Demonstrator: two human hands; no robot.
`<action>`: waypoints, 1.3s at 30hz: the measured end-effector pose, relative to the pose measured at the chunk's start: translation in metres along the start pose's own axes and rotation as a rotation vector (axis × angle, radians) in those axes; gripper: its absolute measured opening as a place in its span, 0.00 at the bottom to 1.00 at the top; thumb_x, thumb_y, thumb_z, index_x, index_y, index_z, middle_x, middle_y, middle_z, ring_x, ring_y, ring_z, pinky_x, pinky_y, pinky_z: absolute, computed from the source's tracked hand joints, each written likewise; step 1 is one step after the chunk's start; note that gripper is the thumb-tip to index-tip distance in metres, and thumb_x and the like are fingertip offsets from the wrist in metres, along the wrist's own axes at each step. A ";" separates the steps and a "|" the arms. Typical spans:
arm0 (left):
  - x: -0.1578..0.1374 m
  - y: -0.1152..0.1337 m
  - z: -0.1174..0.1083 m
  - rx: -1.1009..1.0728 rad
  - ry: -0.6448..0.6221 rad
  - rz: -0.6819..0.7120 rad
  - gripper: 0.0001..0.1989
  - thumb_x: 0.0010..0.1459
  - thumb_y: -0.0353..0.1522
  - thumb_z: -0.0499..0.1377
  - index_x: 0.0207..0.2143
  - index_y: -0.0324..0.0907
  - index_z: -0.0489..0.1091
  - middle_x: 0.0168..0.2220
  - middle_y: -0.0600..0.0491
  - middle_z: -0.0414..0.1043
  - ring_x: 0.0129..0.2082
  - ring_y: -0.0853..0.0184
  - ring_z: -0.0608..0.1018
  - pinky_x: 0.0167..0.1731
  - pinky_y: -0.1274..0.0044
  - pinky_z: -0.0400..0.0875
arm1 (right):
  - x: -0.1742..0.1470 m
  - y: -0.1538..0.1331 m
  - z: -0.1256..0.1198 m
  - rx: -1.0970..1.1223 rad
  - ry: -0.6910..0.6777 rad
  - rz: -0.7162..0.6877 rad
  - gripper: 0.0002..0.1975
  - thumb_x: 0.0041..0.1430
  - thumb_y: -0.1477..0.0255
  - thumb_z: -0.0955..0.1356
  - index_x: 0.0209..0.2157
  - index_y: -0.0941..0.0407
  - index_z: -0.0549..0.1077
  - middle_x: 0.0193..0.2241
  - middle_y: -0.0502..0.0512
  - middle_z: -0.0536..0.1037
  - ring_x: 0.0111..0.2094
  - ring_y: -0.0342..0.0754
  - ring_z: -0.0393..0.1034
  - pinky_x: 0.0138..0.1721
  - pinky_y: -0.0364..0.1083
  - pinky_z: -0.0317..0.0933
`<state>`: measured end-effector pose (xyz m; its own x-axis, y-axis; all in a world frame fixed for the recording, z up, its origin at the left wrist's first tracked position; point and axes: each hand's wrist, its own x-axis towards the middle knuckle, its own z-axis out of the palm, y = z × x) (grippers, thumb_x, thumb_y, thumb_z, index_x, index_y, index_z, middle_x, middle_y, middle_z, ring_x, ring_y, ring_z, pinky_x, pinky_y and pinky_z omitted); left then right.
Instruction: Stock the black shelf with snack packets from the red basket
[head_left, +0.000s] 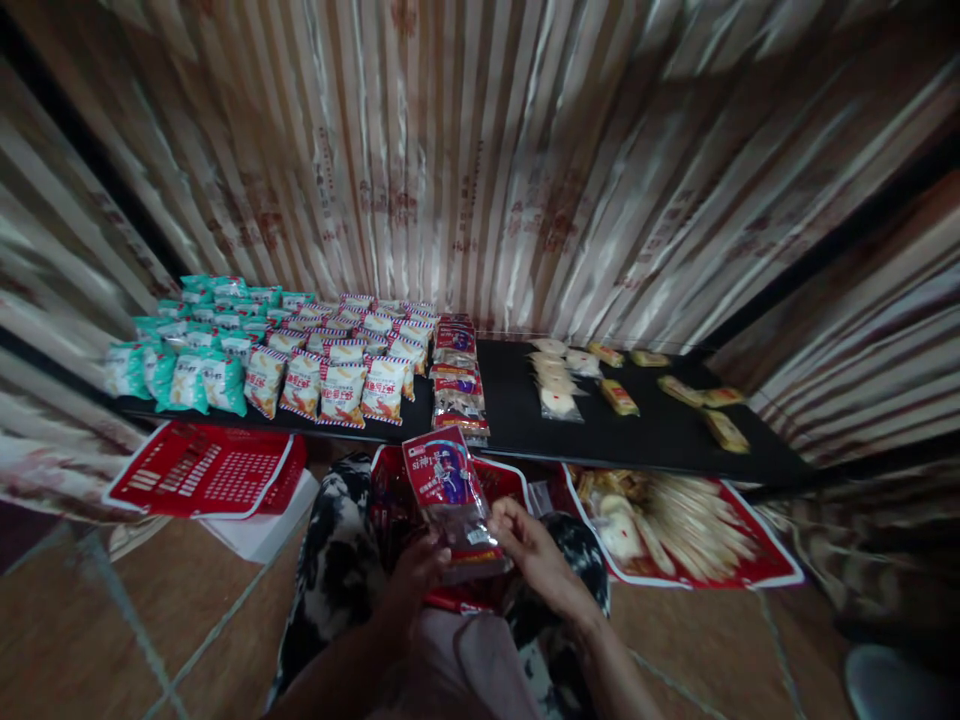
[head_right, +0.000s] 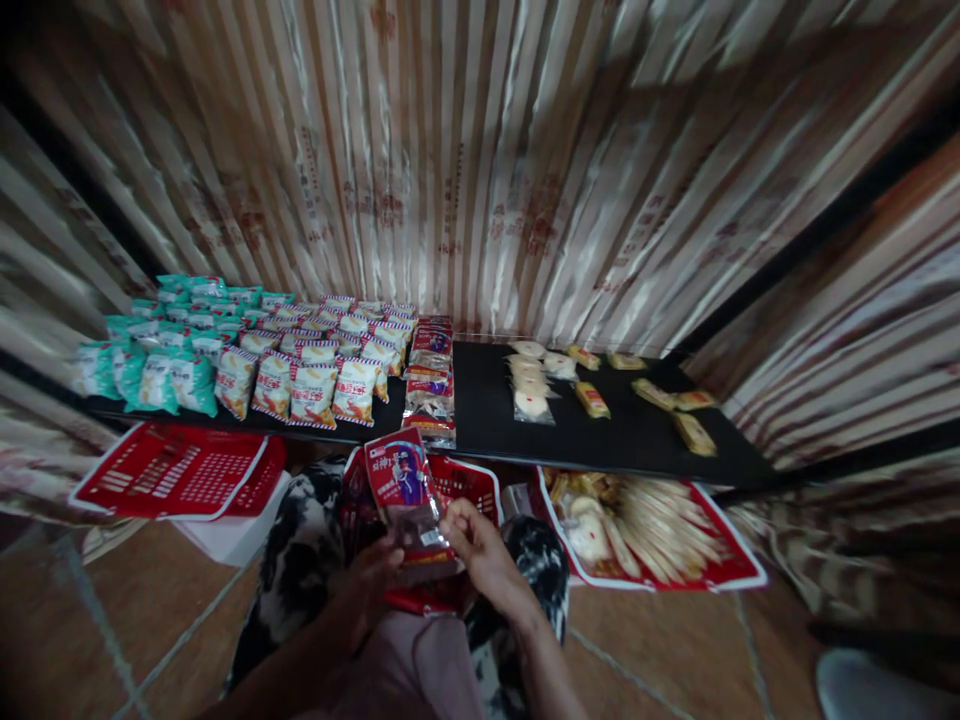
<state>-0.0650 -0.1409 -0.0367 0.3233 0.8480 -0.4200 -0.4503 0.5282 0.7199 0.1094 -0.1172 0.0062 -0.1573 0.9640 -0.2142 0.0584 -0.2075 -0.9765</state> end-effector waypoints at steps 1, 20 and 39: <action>-0.001 0.003 0.004 0.014 0.014 0.005 0.22 0.44 0.42 0.63 0.40 0.38 0.69 0.38 0.47 0.75 0.41 0.58 0.75 0.42 0.69 0.68 | -0.002 -0.001 0.000 0.051 0.002 0.010 0.17 0.50 0.56 0.67 0.25 0.55 0.60 0.20 0.42 0.60 0.22 0.39 0.54 0.24 0.38 0.51; 0.041 0.034 0.038 0.615 -0.025 0.180 0.12 0.50 0.39 0.54 0.30 0.39 0.69 0.28 0.53 0.73 0.30 0.67 0.73 0.31 0.78 0.66 | 0.010 -0.023 -0.019 0.347 0.284 -0.050 0.23 0.50 0.57 0.68 0.48 0.50 0.68 0.33 0.51 0.78 0.33 0.48 0.72 0.31 0.44 0.64; 0.138 0.102 0.075 0.618 0.196 0.583 0.28 0.51 0.26 0.53 0.56 0.42 0.58 0.52 0.46 0.64 0.44 0.66 0.72 0.41 0.76 0.71 | 0.164 -0.082 -0.065 0.373 0.496 -0.109 0.21 0.35 0.63 0.75 0.33 0.55 0.69 0.16 0.43 0.73 0.15 0.41 0.64 0.16 0.39 0.55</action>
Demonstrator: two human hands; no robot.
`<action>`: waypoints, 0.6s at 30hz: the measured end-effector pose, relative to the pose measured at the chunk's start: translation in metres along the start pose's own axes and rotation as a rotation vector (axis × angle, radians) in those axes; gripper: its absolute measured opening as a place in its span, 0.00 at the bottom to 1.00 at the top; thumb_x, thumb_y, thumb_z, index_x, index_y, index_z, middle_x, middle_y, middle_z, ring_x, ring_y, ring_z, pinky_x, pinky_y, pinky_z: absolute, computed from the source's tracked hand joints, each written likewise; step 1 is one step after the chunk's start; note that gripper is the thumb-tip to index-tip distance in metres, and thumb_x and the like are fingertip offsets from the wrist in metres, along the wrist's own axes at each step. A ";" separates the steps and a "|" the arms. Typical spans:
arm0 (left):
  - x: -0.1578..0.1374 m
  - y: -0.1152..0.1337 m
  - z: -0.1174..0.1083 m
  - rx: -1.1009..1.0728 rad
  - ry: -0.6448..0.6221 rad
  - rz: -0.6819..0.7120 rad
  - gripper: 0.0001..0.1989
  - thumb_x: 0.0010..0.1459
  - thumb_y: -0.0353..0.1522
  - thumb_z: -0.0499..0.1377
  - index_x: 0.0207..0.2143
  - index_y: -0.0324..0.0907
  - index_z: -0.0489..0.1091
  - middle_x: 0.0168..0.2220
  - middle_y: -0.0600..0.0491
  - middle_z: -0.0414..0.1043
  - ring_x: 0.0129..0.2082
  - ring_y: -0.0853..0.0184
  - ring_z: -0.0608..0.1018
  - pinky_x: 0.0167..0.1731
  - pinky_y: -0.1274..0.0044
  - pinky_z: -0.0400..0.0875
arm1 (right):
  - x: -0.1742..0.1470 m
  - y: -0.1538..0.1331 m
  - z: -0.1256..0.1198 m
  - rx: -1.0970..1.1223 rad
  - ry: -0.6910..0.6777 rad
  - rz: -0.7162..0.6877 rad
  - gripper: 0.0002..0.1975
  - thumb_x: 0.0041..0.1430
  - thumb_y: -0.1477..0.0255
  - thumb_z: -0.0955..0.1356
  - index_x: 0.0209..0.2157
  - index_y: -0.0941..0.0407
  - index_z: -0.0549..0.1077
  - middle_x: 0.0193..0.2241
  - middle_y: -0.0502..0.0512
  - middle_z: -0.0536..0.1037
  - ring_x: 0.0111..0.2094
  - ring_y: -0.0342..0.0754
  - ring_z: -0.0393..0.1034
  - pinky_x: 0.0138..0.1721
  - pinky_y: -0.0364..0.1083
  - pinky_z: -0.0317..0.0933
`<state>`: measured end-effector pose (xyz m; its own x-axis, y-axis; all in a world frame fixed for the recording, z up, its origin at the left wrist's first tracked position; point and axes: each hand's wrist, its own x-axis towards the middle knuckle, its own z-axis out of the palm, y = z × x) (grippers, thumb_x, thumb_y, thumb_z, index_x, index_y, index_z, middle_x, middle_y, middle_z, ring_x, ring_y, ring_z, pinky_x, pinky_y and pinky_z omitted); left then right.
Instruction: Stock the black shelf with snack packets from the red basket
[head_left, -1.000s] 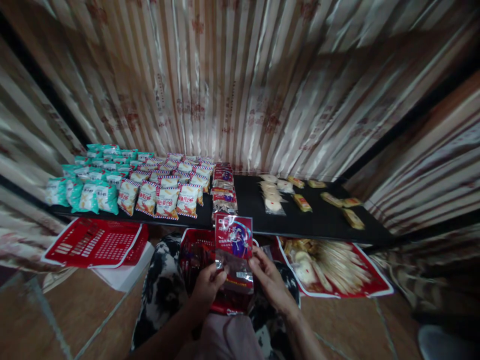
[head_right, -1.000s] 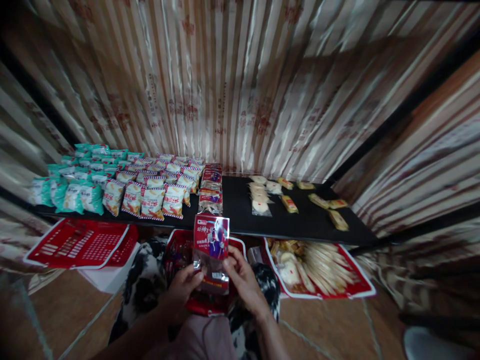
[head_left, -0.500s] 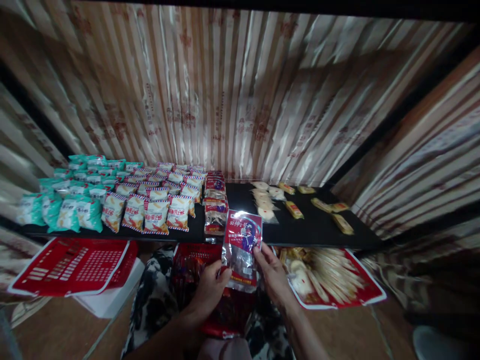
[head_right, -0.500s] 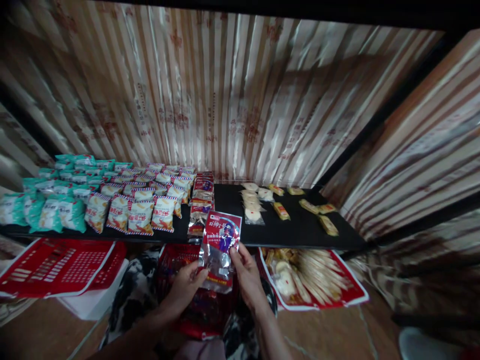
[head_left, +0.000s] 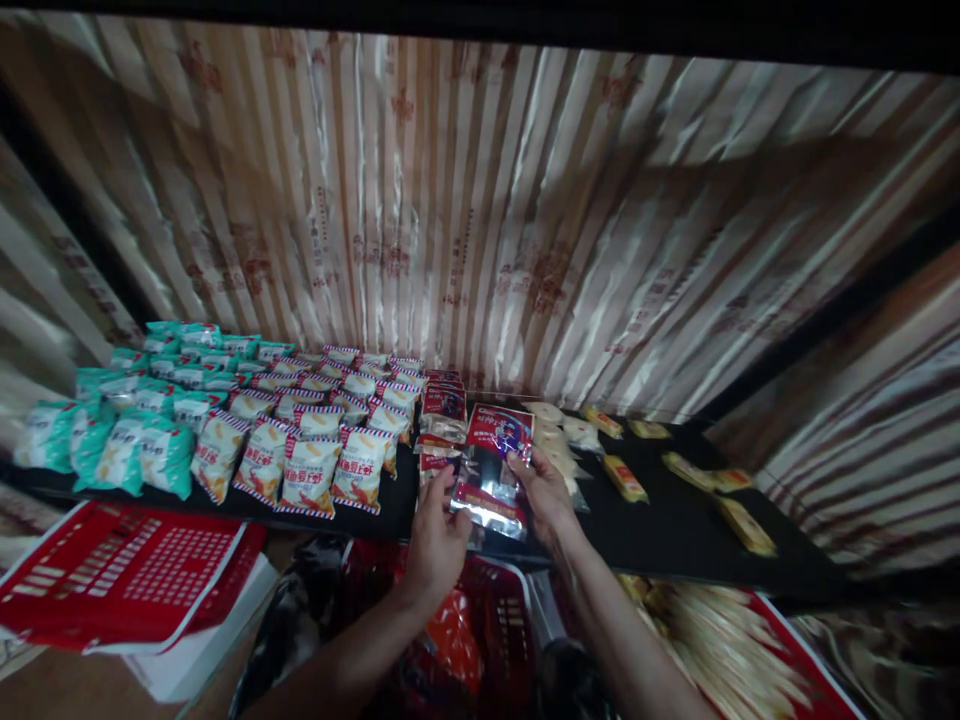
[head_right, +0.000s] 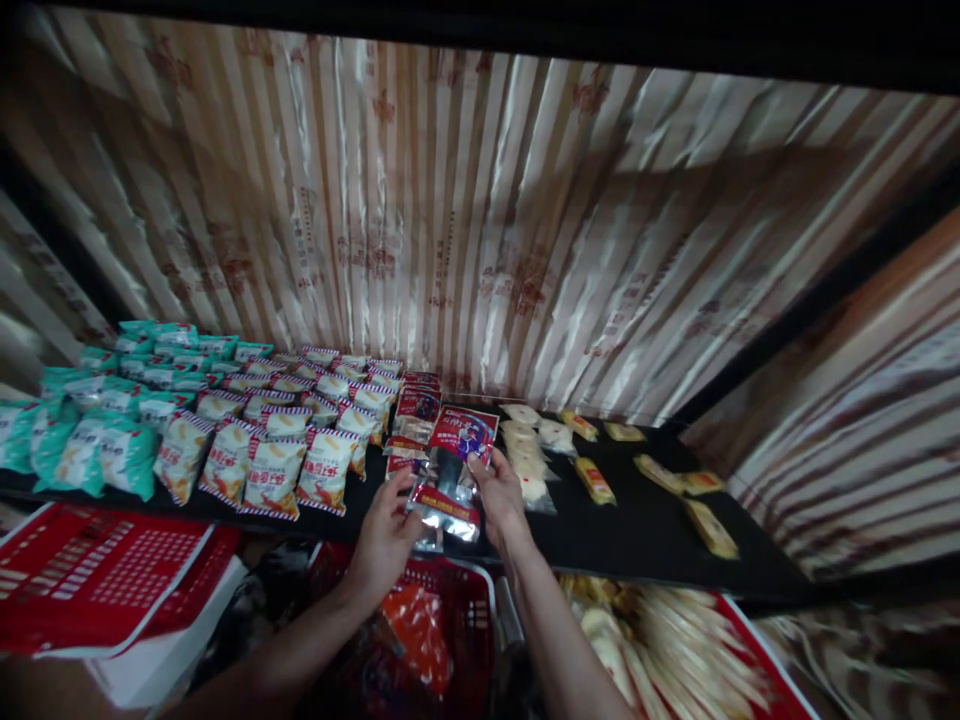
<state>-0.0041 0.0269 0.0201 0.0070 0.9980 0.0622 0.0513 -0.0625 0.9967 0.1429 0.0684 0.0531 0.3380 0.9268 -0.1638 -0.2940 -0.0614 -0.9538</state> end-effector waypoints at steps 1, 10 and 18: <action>0.008 0.002 0.000 0.033 0.006 0.035 0.28 0.51 0.26 0.52 0.56 0.42 0.58 0.54 0.46 0.62 0.47 0.65 0.71 0.41 0.75 0.71 | 0.012 -0.001 0.004 -0.008 -0.002 -0.001 0.21 0.35 0.63 0.74 0.33 0.55 0.69 0.16 0.43 0.72 0.14 0.41 0.63 0.15 0.39 0.55; 0.064 -0.002 0.004 0.308 0.023 0.122 0.19 0.51 0.23 0.50 0.45 0.38 0.70 0.56 0.44 0.60 0.58 0.61 0.62 0.57 0.69 0.59 | 0.108 0.018 0.044 -0.119 0.007 -0.038 0.20 0.34 0.64 0.73 0.32 0.57 0.69 0.18 0.46 0.74 0.17 0.43 0.66 0.20 0.43 0.62; 0.089 -0.014 0.009 0.450 0.083 0.097 0.21 0.49 0.21 0.49 0.44 0.37 0.71 0.52 0.44 0.67 0.56 0.61 0.66 0.58 0.69 0.58 | 0.152 0.040 0.061 -0.325 0.023 -0.096 0.17 0.39 0.64 0.71 0.33 0.58 0.72 0.21 0.49 0.76 0.21 0.44 0.69 0.23 0.42 0.62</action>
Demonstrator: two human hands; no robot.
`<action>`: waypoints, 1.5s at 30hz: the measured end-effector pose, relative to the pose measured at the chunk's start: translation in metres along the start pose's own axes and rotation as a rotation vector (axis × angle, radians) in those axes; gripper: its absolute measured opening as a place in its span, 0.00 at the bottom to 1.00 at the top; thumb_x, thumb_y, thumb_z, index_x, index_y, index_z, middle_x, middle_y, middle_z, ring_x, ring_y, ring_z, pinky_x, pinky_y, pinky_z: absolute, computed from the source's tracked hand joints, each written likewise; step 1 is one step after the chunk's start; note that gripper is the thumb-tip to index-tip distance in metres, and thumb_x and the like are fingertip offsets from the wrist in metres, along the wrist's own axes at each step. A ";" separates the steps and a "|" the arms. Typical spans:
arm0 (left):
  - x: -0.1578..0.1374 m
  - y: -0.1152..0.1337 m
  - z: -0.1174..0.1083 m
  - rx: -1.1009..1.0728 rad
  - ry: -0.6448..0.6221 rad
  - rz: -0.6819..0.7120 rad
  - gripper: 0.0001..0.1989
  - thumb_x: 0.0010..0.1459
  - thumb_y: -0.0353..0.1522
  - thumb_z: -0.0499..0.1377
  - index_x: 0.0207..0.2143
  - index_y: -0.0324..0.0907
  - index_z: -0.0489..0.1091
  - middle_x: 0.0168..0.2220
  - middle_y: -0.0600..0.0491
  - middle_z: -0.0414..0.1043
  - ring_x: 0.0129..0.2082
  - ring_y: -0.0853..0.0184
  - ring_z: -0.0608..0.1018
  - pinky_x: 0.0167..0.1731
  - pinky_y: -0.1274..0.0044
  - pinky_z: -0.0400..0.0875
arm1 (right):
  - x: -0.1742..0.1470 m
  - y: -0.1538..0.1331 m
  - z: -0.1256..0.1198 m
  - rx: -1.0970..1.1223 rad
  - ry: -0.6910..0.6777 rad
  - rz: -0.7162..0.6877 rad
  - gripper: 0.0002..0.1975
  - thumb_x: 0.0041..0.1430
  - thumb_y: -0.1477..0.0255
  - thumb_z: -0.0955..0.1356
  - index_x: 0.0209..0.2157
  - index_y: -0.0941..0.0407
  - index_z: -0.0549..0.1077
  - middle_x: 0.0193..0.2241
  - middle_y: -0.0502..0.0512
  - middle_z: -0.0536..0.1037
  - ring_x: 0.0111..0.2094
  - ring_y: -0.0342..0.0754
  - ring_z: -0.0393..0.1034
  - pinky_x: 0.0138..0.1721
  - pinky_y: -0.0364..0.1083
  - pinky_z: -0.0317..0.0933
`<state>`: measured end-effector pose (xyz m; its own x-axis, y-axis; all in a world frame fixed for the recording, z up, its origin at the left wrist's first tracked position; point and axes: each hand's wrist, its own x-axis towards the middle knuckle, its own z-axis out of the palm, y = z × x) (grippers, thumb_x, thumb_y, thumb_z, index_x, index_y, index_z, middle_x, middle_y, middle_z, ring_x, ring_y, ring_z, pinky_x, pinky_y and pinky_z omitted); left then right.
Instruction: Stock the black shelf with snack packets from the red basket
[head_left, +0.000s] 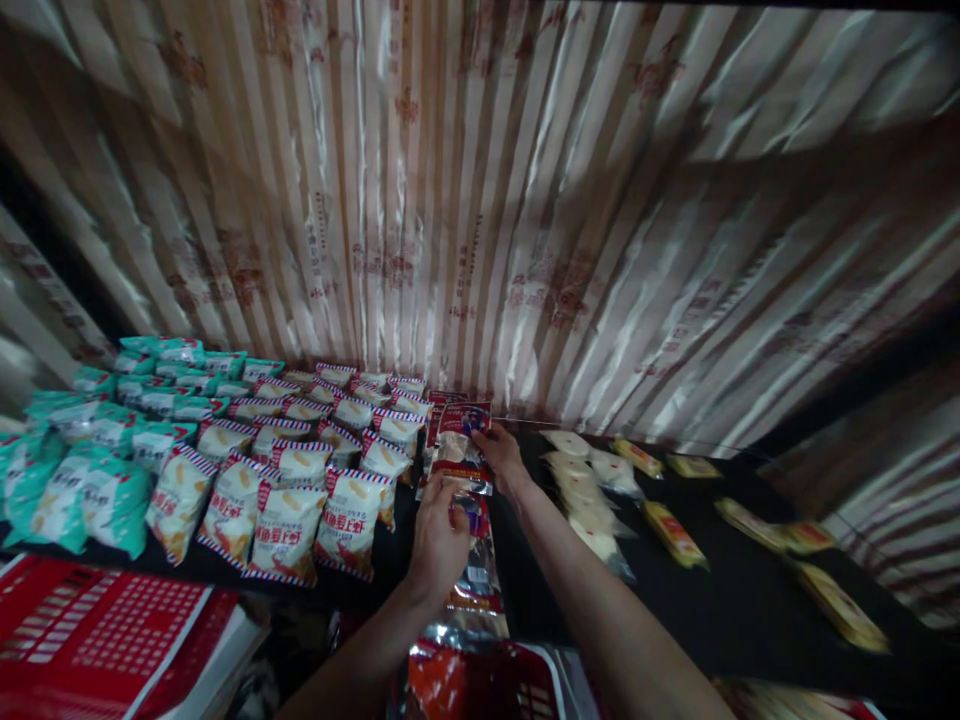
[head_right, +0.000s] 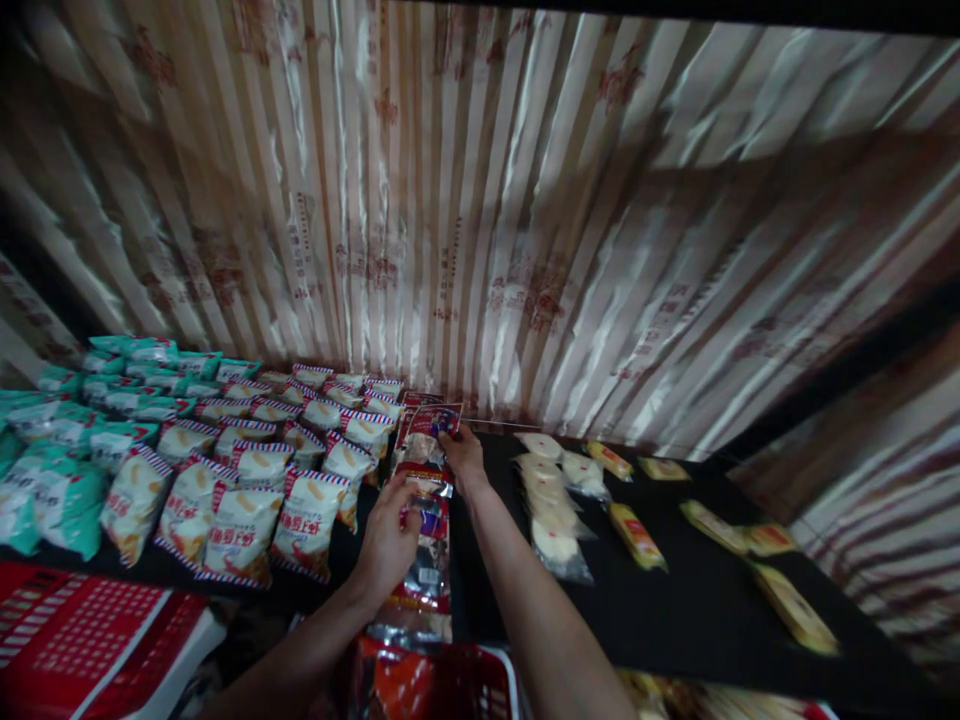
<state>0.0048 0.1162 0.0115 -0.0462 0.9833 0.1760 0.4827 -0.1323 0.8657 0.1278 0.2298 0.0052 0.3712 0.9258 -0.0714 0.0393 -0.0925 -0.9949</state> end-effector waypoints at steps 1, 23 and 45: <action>0.002 -0.001 0.002 0.013 -0.006 -0.007 0.22 0.49 0.21 0.50 0.46 0.36 0.70 0.53 0.43 0.65 0.56 0.60 0.65 0.58 0.69 0.58 | 0.004 0.001 0.001 -0.029 0.002 -0.009 0.17 0.40 0.64 0.70 0.33 0.58 0.73 0.21 0.50 0.77 0.22 0.44 0.69 0.24 0.42 0.63; 0.055 -0.008 0.025 0.265 -0.033 0.057 0.25 0.51 0.25 0.49 0.53 0.26 0.63 0.55 0.36 0.61 0.58 0.55 0.62 0.58 0.67 0.56 | 0.052 -0.007 0.025 -1.007 0.026 -0.247 0.18 0.56 0.64 0.62 0.47 0.51 0.71 0.41 0.55 0.77 0.42 0.50 0.71 0.43 0.46 0.61; 0.051 0.008 0.009 0.279 -0.004 0.124 0.21 0.51 0.23 0.49 0.47 0.34 0.68 0.51 0.43 0.67 0.51 0.57 0.66 0.53 0.66 0.62 | 0.032 0.000 0.036 -0.970 0.100 -0.425 0.19 0.56 0.64 0.62 0.47 0.55 0.72 0.52 0.60 0.68 0.57 0.53 0.54 0.56 0.54 0.47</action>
<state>0.0143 0.1669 0.0234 0.0315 0.9625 0.2696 0.7064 -0.2123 0.6753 0.1061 0.2724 0.0003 0.2259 0.9207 0.3184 0.8901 -0.0623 -0.4514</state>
